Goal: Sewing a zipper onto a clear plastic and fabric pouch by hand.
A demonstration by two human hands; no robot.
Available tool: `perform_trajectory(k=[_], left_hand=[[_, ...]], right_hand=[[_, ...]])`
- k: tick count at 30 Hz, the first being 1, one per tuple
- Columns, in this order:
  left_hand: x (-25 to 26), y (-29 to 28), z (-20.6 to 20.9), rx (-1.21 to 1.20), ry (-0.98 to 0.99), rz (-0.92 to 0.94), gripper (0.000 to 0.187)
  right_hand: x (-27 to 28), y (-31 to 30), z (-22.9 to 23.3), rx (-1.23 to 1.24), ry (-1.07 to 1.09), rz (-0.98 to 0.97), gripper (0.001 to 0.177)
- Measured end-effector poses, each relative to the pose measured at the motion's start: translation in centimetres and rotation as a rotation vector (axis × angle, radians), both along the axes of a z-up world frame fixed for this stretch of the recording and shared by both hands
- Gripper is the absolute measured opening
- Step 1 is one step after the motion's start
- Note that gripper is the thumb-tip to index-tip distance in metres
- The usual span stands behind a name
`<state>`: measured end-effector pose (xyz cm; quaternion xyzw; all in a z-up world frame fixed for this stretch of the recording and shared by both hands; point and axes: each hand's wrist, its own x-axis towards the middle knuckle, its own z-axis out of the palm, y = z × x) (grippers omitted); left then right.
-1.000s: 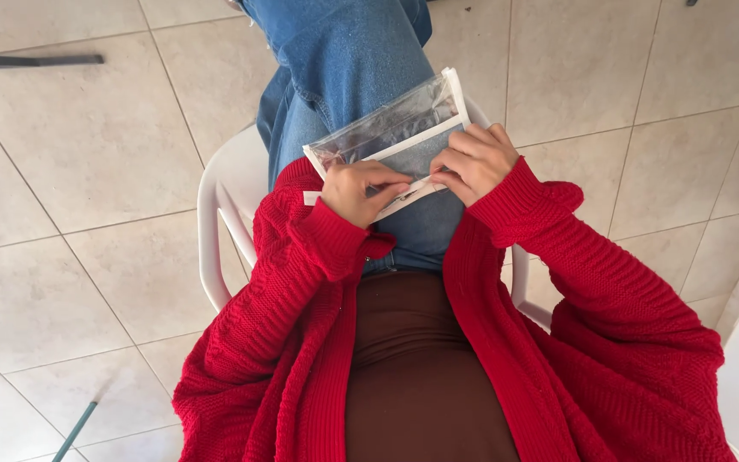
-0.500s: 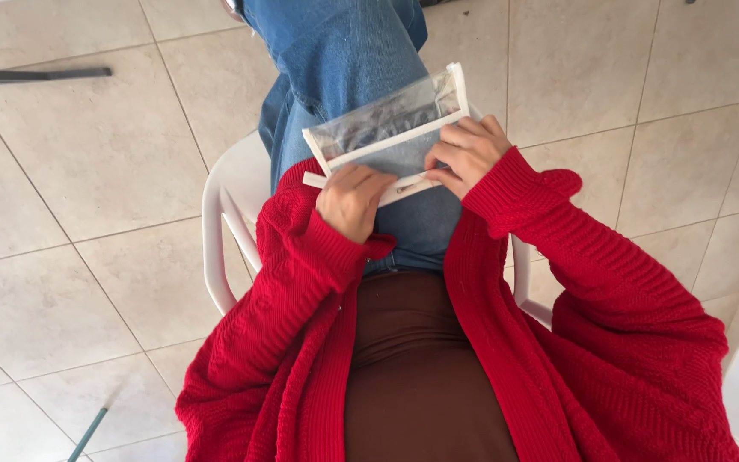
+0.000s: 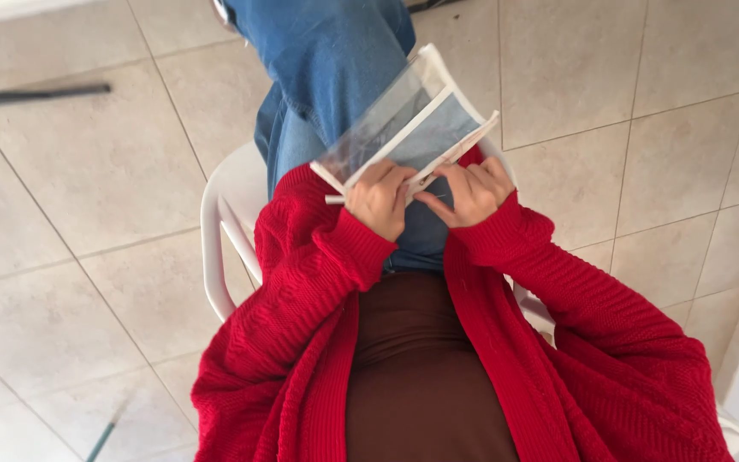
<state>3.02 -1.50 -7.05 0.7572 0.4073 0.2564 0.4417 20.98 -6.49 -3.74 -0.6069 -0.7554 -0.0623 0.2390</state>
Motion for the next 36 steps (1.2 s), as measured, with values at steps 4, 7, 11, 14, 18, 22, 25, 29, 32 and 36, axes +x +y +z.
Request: perform_trajectory(k=[4, 7, 11, 14, 18, 22, 25, 29, 32, 36], left_hand=[[1.0, -0.3, -0.9, 0.002, 0.004, 0.008, 0.017], [1.2, -0.5, -0.8, 0.038, 0.004, 0.034, 0.019], [1.2, -0.3, 0.3, 0.072, 0.032, 0.032, 0.023], [1.2, -0.3, 0.4, 0.065, 0.032, 0.031, 0.023], [1.1, -0.3, 0.1, 0.088, 0.007, 0.032, 0.024], [1.0, -0.1, 0.6, 0.105, 0.006, 0.040, 0.025], [1.2, -0.1, 0.4, 0.121, 0.004, 0.049, 0.025], [1.3, -0.5, -0.2, 0.145, -0.011, 0.058, 0.024], [1.4, -0.7, -0.4, 0.157, 0.004, 0.053, 0.022], [1.0, -0.5, -0.4, 0.155, 0.048, 0.003, 0.024]], right_hand=[[1.0, -0.8, -3.4, 0.005, -0.028, -0.061, 0.033], [1.4, -1.8, -5.5, 0.001, -0.076, -0.082, 0.020], [1.9, -2.1, -7.0, -0.024, -0.127, -0.136, 0.014], [2.0, -1.9, -6.6, -0.016, -0.128, -0.140, 0.012], [2.7, -1.5, -6.6, 0.027, -0.159, -0.129, 0.009], [3.1, -2.0, -6.0, -0.085, -0.050, -0.133, 0.010], [3.5, -1.8, -5.3, -0.118, -0.042, -0.138, 0.010], [3.1, -1.2, -3.6, -0.153, -0.044, -0.156, 0.015], [3.3, -1.5, -4.0, -0.160, -0.052, -0.162, 0.014], [3.5, -1.8, -4.5, -0.160, -0.037, -0.157, 0.013]])
